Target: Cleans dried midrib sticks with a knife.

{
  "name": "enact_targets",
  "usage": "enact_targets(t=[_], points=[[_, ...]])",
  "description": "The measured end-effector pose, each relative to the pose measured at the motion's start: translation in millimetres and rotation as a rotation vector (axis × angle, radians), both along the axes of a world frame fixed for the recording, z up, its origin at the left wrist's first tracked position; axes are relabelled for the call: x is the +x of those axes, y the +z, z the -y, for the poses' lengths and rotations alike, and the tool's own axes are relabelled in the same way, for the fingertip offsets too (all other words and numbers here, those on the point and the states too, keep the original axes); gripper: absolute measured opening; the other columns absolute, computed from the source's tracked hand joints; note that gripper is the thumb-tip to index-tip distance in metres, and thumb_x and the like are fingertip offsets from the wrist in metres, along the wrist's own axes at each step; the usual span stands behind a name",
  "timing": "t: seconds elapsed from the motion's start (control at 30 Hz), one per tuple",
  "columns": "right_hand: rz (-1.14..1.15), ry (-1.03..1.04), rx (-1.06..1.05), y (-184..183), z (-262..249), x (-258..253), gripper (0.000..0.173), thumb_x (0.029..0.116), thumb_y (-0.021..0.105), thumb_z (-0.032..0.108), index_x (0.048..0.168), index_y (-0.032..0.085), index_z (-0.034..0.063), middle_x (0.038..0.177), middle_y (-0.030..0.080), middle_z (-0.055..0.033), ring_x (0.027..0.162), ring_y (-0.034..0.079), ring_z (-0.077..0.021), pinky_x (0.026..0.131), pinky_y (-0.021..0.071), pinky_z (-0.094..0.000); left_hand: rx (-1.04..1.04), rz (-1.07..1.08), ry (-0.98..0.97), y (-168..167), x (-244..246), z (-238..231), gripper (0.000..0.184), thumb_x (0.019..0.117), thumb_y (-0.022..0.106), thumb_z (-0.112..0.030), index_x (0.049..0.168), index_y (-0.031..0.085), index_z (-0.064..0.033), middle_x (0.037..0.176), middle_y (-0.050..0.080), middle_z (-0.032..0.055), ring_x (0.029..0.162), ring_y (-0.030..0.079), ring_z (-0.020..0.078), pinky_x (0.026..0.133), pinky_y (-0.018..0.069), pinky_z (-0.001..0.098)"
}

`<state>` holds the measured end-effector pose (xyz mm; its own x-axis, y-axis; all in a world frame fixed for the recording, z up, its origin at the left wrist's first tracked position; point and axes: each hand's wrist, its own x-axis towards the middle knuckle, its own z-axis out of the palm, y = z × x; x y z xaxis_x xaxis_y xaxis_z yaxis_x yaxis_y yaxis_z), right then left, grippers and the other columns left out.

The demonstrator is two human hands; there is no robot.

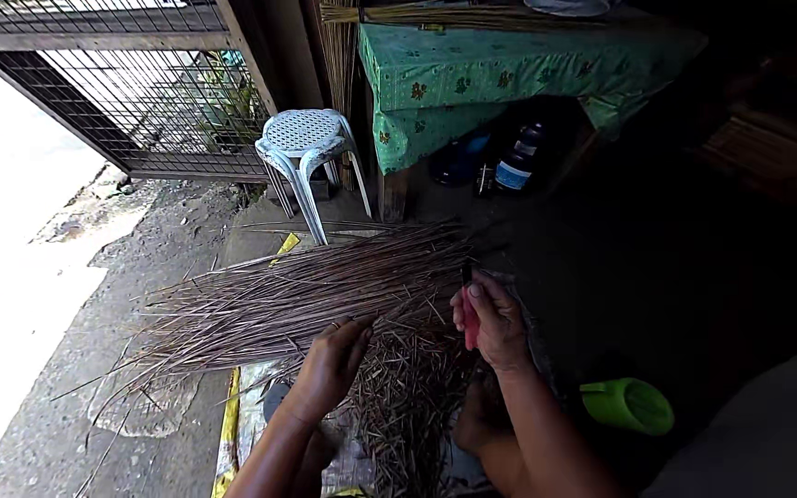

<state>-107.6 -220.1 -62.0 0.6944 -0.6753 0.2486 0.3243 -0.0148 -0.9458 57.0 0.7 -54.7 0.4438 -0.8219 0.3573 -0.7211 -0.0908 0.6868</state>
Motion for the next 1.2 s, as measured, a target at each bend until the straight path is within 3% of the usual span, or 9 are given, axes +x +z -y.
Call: enact_targets(t=[0.1,0.23,0.4,0.53,0.63,0.8,0.9,1.0,1.2], points=[[-0.052,0.249,-0.031,1.1,-22.3,3.5,0.034,0.1072,0.052,0.018,0.13,0.061,-0.0056,0.086,0.072,-0.0039,0.062,0.064,-0.0084,0.055,0.0558,-0.024,-0.015,-0.017,-0.011,0.0,-2.6,3.8,0.032,0.1071,0.048,-0.023,0.122,0.073,-0.007,0.086,0.068,0.0026,0.075,0.058,0.0064,0.071,0.0469,0.0218],[-0.084,0.406,-0.059,-9.6,-45.8,13.8,0.027,0.1063,0.054,0.015,0.121,0.066,-0.0053,0.087,0.073,-0.0029,0.062,0.063,-0.0051,0.055,0.0542,-0.0211,-0.02,-0.052,-0.066,-3.3,-11.6,5.7,0.031,0.1074,0.049,-0.023,0.111,0.072,-0.0025,0.084,0.066,0.0045,0.075,0.061,0.0062,0.072,0.0504,0.02],[-0.064,0.32,-0.15,-9.1,-39.5,12.0,0.025,0.1059,0.055,0.013,0.114,0.069,-0.0047,0.085,0.072,-0.0022,0.062,0.062,-0.0033,0.055,0.054,-0.02,0.018,-0.065,-0.104,0.4,-12.2,6.7,0.034,0.1086,0.046,-0.025,0.113,0.072,-0.0033,0.081,0.065,0.003,0.072,0.059,0.006,0.071,0.0492,0.0211],[-0.031,0.166,-0.172,-8.2,-28.9,11.4,0.028,0.1059,0.054,0.011,0.123,0.067,-0.0067,0.087,0.073,-0.0028,0.065,0.064,-0.0049,0.057,0.0552,-0.0209,0.028,-0.062,-0.109,1.0,-11.1,5.3,0.035,0.1087,0.046,-0.025,0.113,0.072,-0.0033,0.081,0.066,0.0033,0.073,0.06,0.0061,0.071,0.0493,0.0208],[0.003,0.032,-0.105,-5.0,-18.1,9.3,0.025,0.1057,0.051,0.007,0.122,0.065,-0.0061,0.086,0.073,-0.0039,0.064,0.065,-0.0071,0.057,0.0565,-0.022,0.025,-0.05,-0.09,-0.9,-7.7,3.0,0.035,0.1087,0.045,-0.025,0.113,0.072,-0.0029,0.081,0.066,0.0041,0.072,0.06,0.0075,0.071,0.0496,0.0225],[-0.03,0.261,-0.056,-0.1,-28.1,5.1,0.036,0.1066,0.052,0.013,0.136,0.058,-0.0062,0.086,0.072,-0.0051,0.063,0.064,-0.0089,0.055,0.056,-0.0235,0.004,-0.108,-0.121,-1.4,-4.6,5.3,0.036,0.1101,0.041,-0.024,0.117,0.07,-0.0028,0.079,0.066,0.0005,0.07,0.061,0.0046,0.071,0.0526,0.0219],[-0.053,0.355,-0.089,-5.2,-41.0,11.1,0.032,0.1066,0.053,0.013,0.132,0.063,-0.0051,0.088,0.072,-0.004,0.064,0.063,-0.0061,0.056,0.0548,-0.0213,-0.004,-0.191,-0.182,-2.5,-3.6,5.5,0.036,0.1106,0.041,-0.024,0.115,0.069,-0.0015,0.079,0.066,-0.0012,0.068,0.059,0.0018,0.067,0.052,0.0194],[-0.035,0.297,-0.116,-9.1,-38.3,12.7,0.029,0.1066,0.053,0.013,0.126,0.065,-0.0042,0.087,0.072,-0.0029,0.065,0.064,-0.0056,0.058,0.0559,-0.0213,0.026,-0.271,-0.199,-0.3,-2.9,4.1,0.036,0.1108,0.042,-0.026,0.111,0.069,-0.0034,0.078,0.064,-0.0038,0.065,0.057,0.0003,0.063,0.0503,0.0186],[0.001,0.154,-0.043,-1.4,-19.3,6.4,0.028,0.1071,0.051,0.012,0.128,0.064,-0.0022,0.086,0.072,-0.0033,0.063,0.064,-0.0078,0.056,0.0558,-0.0225,0.048,-0.28,-0.209,0.5,-2.1,4.0,0.036,0.1107,0.042,-0.027,0.109,0.07,-0.0043,0.077,0.064,-0.0039,0.065,0.058,0.0007,0.064,0.0506,0.0192]])
